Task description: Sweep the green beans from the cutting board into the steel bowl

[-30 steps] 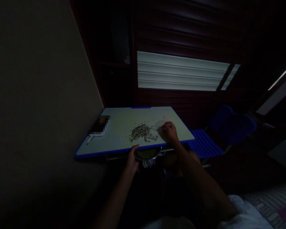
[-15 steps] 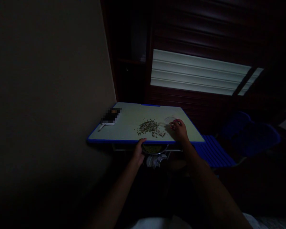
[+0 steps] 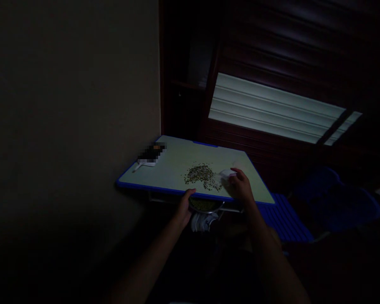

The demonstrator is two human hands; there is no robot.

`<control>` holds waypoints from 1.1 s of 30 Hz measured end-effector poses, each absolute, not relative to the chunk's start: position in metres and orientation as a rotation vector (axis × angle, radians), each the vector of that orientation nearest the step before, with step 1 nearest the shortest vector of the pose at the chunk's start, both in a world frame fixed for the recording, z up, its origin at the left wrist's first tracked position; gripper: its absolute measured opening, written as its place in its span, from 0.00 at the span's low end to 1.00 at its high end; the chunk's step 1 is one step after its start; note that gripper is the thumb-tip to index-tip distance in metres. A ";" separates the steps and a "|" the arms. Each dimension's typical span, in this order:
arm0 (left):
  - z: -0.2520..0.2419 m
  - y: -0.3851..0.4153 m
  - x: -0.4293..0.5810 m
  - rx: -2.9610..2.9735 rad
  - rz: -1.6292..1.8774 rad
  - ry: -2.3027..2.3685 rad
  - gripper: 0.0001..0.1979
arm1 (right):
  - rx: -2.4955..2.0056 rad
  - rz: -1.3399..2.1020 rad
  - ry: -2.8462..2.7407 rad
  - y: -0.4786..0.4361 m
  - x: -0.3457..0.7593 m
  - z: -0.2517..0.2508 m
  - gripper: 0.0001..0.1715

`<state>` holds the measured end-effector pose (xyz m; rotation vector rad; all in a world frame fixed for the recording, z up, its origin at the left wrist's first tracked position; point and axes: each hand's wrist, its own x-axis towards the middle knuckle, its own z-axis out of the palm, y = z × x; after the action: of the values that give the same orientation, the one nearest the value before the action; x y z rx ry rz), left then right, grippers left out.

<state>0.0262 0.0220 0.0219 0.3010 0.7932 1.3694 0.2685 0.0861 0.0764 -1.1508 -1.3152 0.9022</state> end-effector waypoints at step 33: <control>0.026 0.015 0.030 0.322 1.410 0.832 0.10 | -1.335 0.782 -1.585 0.056 0.286 0.069 0.21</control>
<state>0.0301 0.0153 0.0256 0.3220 0.8317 1.4103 0.2862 0.0557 0.0686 -1.3346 -1.5848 0.7819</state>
